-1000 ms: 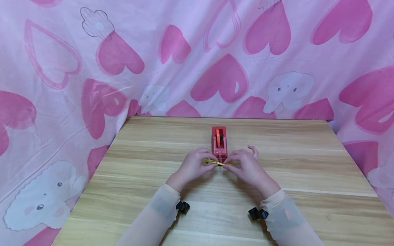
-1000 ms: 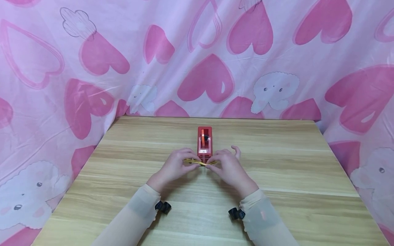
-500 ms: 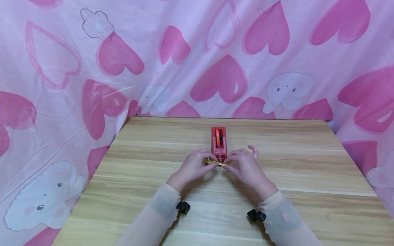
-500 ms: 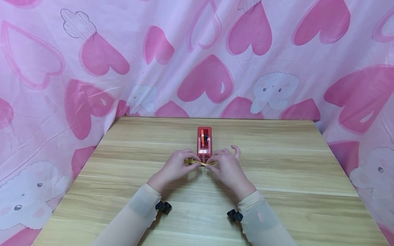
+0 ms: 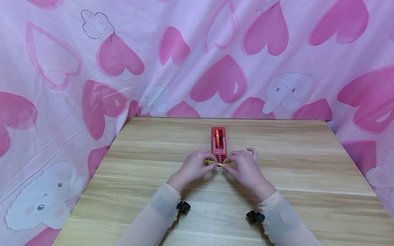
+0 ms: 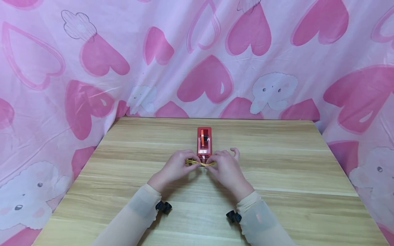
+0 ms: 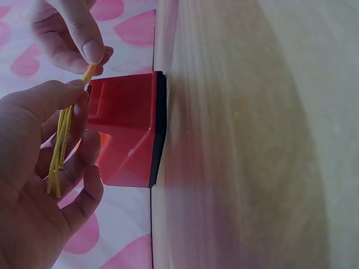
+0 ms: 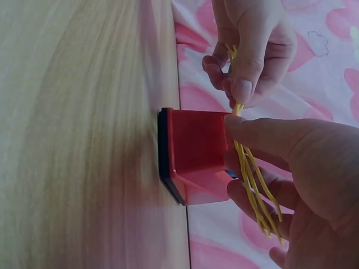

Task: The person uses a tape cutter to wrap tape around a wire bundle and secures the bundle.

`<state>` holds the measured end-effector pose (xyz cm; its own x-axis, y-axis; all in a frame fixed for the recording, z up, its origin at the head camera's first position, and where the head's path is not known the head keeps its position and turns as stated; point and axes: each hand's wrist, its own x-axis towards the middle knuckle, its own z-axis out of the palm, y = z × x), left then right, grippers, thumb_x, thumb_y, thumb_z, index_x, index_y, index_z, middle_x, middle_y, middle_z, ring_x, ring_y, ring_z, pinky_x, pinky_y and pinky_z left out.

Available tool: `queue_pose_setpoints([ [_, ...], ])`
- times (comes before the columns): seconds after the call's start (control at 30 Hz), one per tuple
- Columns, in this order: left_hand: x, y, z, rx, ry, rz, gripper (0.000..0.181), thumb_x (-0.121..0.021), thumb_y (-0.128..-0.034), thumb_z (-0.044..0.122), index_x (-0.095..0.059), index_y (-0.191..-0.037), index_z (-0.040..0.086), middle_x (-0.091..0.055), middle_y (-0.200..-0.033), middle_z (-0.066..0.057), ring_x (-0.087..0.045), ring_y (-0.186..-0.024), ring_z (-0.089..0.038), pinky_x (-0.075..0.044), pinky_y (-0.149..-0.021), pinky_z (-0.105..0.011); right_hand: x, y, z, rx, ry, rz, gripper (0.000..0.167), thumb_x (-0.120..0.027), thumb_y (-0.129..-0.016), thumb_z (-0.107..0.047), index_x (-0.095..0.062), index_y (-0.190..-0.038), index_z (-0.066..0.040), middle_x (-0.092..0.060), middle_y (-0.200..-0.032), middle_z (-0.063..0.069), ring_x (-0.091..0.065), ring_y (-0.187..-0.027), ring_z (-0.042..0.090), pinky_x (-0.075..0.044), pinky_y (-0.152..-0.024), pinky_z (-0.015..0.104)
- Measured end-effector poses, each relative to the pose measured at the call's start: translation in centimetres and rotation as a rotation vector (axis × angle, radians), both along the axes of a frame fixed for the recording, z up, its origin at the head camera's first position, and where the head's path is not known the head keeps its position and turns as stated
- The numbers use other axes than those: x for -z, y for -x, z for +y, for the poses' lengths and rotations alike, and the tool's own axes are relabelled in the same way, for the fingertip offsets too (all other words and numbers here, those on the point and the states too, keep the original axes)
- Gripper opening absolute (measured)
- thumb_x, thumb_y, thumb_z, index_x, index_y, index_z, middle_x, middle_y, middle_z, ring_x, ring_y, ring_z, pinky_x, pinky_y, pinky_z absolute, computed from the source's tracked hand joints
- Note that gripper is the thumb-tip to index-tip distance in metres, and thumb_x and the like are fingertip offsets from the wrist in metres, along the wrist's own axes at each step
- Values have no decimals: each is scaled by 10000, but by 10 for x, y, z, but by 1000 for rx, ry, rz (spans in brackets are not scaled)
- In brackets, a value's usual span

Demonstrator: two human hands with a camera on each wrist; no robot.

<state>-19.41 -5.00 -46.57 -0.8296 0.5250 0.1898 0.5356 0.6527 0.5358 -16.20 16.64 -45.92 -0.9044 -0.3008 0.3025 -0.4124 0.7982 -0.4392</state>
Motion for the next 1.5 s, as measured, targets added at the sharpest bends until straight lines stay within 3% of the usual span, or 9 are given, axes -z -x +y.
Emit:
queue_pose_setpoints([
  [0.17, 0, 0, 1, 4, 1, 9, 110, -767, -946, 295, -777, -1008, 205, -737, -1086, 67, -680, -990, -104, -553, -918, -338, 2, 0, 0, 15, 3, -42, 146, -873, -839, -285, -804, -954, -229, -758, -969, -67, -658, -1004, 231, -174, -1098, 657],
  [0.53, 2, 0, 2, 12, 9, 43, 106, -770, -943, 297, -778, -988, 202, -736, -1049, 74, -678, -955, -97, -556, -894, -329, 2, 0, 0, 19, -8, -43, 142, -866, -844, -307, -812, -942, -220, -765, -960, -42, -646, -1032, 247, -151, -1122, 681],
  [0.77, 1, 0, 2, 6, 27, 72, 80, -793, -921, 277, -775, -967, 213, -716, -987, 91, -624, -840, -57, -520, -773, -254, 1, 0, 0, 28, -69, 3, 97, -872, -842, -292, -815, -902, -240, -773, -917, -60, -613, -1039, 241, -63, -1151, 701],
  [0.9, 0, -1, 2, -7, 42, 76, 74, -795, -918, 289, -779, -955, 227, -706, -963, 108, -610, -806, -60, -488, -731, -236, 2, 0, -1, 33, -81, 14, 95, -873, -841, -295, -820, -901, -243, -772, -901, -71, -612, -1026, 229, -86, -1142, 701],
  [1.13, 0, 0, 1, -15, 50, 87, 65, -804, -903, 269, -784, -957, 239, -722, -991, 117, -627, -833, -49, -505, -755, -249, -7, -2, 2, 32, -128, 37, 221, -884, -819, -243, -819, -1026, -204, -799, -975, -34, -632, -992, 247, -133, -1109, 694],
  [1.33, 0, 0, 1, -19, 28, 75, 74, -813, -895, 244, -786, -964, 241, -716, -976, 125, -601, -787, -37, -487, -713, -224, -17, 0, 3, 31, -98, -2, 181, -879, -834, -261, -827, -995, -198, -798, -926, -54, -636, -941, 221, -139, -1105, 669],
  [1.5, 0, 0, 0, -7, 26, 96, 71, -807, -905, 259, -788, -971, 241, -718, -982, 117, -601, -805, -38, -492, -734, -234, -16, 2, 5, 25, -33, -72, 129, -858, -858, -280, -828, -974, -231, -794, -921, -91, -672, -940, 195, -161, -1094, 656],
])
